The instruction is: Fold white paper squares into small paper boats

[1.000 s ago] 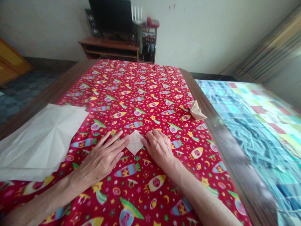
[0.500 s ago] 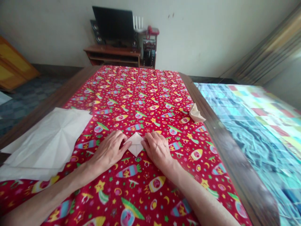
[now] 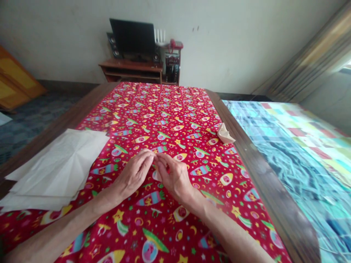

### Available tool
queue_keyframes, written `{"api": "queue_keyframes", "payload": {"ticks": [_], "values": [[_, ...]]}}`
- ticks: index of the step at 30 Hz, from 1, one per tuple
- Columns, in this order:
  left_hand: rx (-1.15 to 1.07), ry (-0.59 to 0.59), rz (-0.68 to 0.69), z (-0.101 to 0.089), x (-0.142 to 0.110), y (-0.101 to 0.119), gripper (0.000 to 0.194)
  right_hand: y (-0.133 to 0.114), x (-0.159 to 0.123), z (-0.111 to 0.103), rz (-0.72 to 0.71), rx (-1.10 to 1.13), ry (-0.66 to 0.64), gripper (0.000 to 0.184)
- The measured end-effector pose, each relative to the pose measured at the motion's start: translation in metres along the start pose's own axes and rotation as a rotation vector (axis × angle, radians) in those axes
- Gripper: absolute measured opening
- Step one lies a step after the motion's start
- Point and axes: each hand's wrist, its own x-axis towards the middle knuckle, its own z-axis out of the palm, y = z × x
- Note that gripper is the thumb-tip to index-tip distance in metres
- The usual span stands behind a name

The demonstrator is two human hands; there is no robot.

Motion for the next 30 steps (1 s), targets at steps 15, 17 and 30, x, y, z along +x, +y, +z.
{"api": "queue_keyframes", "payload": {"ticks": [15, 17, 30], "values": [[0.052, -0.078, -0.064, 0.002, -0.012, -0.029, 0.040, 0.026, 0.004, 0.002, 0.213, 0.031, -0.045, 0.012], [0.230, -0.078, -0.001, 0.003, -0.013, -0.034, 0.039, 0.028, 0.002, -0.001, 0.053, -0.220, -0.064, 0.007], [0.437, -0.232, 0.313, -0.014, -0.031, -0.034, 0.027, 0.041, -0.001, -0.008, -0.288, -0.365, -0.169, 0.015]]}}
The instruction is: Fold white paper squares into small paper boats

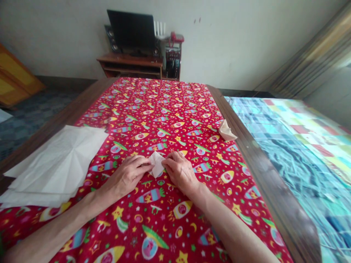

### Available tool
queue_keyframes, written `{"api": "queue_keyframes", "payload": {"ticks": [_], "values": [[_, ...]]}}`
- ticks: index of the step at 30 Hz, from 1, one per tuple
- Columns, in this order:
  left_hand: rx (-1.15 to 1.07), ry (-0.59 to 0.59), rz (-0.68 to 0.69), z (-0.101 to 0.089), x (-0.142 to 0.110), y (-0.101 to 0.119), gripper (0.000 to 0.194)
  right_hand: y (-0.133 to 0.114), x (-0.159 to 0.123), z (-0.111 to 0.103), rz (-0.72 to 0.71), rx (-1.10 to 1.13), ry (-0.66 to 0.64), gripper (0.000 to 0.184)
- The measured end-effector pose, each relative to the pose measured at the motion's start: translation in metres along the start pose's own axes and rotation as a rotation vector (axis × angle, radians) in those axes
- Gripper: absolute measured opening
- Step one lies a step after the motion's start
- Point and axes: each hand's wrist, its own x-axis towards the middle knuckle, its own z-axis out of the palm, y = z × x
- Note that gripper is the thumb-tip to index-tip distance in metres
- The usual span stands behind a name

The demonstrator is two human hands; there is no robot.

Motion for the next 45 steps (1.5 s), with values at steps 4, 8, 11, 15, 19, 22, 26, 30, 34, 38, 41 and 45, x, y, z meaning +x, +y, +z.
{"api": "queue_keyframes", "payload": {"ticks": [4, 8, 11, 15, 19, 22, 26, 30, 34, 38, 41, 45], "values": [[0.083, -0.134, 0.024, -0.006, -0.011, 0.002, 0.046, 0.001, 0.000, 0.000, 0.006, 0.024, -0.001, 0.015], [0.112, -0.190, 0.040, -0.007, -0.014, 0.002, 0.053, 0.002, 0.000, 0.001, 0.012, 0.021, 0.000, 0.015], [0.084, -0.212, 0.073, -0.007, -0.015, 0.000, 0.051, 0.001, -0.001, -0.001, 0.003, 0.008, -0.005, 0.015], [0.040, -0.191, 0.134, -0.008, -0.020, -0.005, 0.053, -0.004, -0.003, -0.007, -0.084, -0.094, -0.049, 0.019], [0.004, -0.113, 0.114, -0.008, -0.020, -0.008, 0.041, -0.009, -0.002, -0.013, -0.234, -0.157, -0.164, 0.022], [-0.021, -0.007, 0.048, -0.006, -0.013, -0.006, 0.030, -0.008, 0.000, -0.015, -0.287, -0.131, -0.213, 0.023], [0.044, -0.040, 0.062, -0.007, -0.002, -0.002, 0.021, -0.005, 0.004, -0.017, -0.271, -0.127, -0.229, 0.024], [0.180, -0.096, 0.131, -0.012, 0.002, 0.001, 0.019, -0.001, 0.007, -0.017, -0.276, -0.103, -0.228, 0.025], [0.246, -0.088, 0.155, -0.010, -0.001, 0.000, 0.021, 0.001, 0.008, -0.015, -0.279, -0.048, -0.191, 0.022], [0.160, -0.023, 0.095, -0.004, -0.003, -0.001, 0.017, 0.000, 0.009, -0.013, -0.292, -0.024, -0.159, 0.021], [0.058, 0.037, -0.011, -0.003, -0.001, 0.001, 0.016, -0.001, 0.009, -0.012, -0.295, -0.016, -0.154, 0.021], [0.134, 0.022, 0.012, -0.004, 0.003, 0.006, 0.021, -0.002, 0.009, -0.012, -0.294, -0.019, -0.144, 0.022]]}}
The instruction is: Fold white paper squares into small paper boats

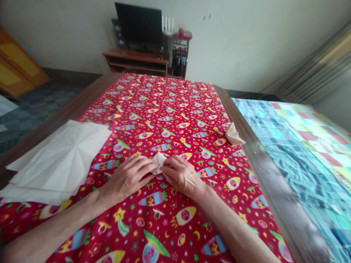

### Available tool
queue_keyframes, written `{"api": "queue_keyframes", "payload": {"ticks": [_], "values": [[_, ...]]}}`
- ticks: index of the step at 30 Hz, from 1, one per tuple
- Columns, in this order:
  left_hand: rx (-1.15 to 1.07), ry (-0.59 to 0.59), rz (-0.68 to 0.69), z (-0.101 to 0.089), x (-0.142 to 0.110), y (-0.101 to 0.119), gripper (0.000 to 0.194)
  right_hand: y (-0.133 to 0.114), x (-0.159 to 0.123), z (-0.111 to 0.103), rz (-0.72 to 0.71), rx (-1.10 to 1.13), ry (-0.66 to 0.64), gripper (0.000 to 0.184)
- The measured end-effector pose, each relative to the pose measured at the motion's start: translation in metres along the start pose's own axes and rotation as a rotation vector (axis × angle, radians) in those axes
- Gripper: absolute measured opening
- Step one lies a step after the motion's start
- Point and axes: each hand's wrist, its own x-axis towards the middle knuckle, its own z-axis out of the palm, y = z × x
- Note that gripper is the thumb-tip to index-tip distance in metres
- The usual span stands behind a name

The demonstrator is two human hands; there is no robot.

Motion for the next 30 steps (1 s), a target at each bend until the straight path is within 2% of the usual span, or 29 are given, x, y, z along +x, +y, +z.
{"api": "queue_keyframes", "payload": {"ticks": [5, 12, 16, 22, 30], "values": [[0.108, -0.030, 0.076, 0.000, 0.001, 0.003, 0.016, 0.001, -0.002, 0.001, 0.009, -0.012, -0.007, 0.021], [-0.003, 0.037, 0.014, 0.001, -0.001, 0.001, 0.016, 0.001, -0.003, 0.002, 0.024, 0.005, 0.018, 0.019], [-0.096, 0.083, -0.059, 0.007, -0.001, -0.003, 0.014, 0.002, 0.000, 0.002, 0.071, 0.096, 0.021, 0.017], [-0.286, 0.151, -0.291, 0.021, 0.002, -0.011, 0.016, 0.003, 0.011, 0.005, 0.285, 0.060, 0.025, 0.020], [-0.220, 0.072, -0.366, 0.018, 0.003, -0.014, 0.022, 0.003, 0.016, 0.008, 0.349, -0.055, 0.036, 0.022]]}}
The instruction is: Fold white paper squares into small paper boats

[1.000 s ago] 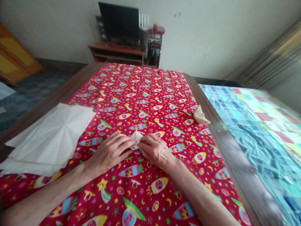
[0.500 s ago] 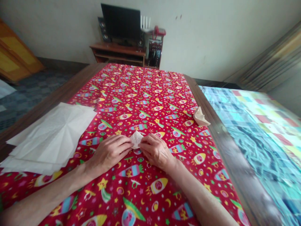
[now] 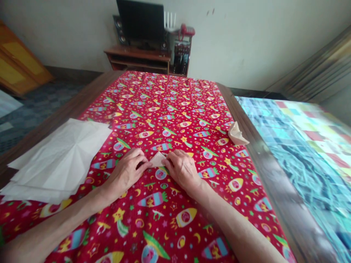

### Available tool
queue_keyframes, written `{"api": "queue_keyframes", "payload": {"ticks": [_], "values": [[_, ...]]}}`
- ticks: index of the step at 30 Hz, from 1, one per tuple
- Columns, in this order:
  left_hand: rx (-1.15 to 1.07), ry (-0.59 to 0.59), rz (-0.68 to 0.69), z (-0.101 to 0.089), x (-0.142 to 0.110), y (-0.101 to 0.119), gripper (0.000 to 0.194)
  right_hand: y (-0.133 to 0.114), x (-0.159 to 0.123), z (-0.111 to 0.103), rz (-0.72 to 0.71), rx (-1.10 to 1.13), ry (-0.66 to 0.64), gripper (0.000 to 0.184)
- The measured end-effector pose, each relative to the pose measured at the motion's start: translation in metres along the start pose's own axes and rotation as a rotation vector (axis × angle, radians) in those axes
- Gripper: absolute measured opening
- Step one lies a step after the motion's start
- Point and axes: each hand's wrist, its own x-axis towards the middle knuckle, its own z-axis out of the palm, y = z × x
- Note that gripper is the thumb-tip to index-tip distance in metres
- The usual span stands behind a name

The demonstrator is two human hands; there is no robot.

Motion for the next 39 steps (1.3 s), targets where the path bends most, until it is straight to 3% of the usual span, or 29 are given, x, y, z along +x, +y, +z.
{"api": "queue_keyframes", "payload": {"ticks": [9, 16, 19, 21, 24, 28, 32, 34, 39], "values": [[0.259, -0.028, -0.015, 0.000, 0.002, 0.005, 0.021, -0.005, 0.004, -0.004, 0.053, -0.123, -0.073, 0.024], [0.232, -0.007, 0.000, -0.002, 0.002, 0.005, 0.014, -0.006, 0.005, -0.007, 0.081, -0.098, -0.103, 0.022], [0.266, 0.053, 0.087, -0.006, -0.002, 0.007, 0.030, -0.005, 0.004, -0.006, 0.072, -0.100, -0.089, 0.022], [0.280, 0.070, 0.224, -0.008, -0.007, 0.011, 0.038, -0.004, 0.004, -0.005, 0.058, -0.104, -0.080, 0.023], [0.280, -0.023, 0.386, -0.008, -0.014, 0.019, 0.043, -0.004, 0.004, -0.005, 0.048, -0.098, -0.078, 0.024], [0.305, -0.180, 0.311, -0.004, -0.021, 0.025, 0.048, -0.003, 0.004, -0.004, 0.046, -0.094, -0.061, 0.023], [0.298, -0.234, 0.271, -0.004, -0.024, 0.023, 0.048, -0.003, 0.000, -0.001, 0.023, -0.092, 0.037, 0.018], [0.291, -0.222, 0.275, -0.004, -0.024, 0.022, 0.048, -0.006, -0.005, 0.001, -0.040, -0.130, 0.066, 0.016], [0.293, -0.208, 0.271, -0.006, -0.023, 0.023, 0.048, -0.011, -0.022, 0.001, -0.336, -0.176, -0.049, 0.038]]}}
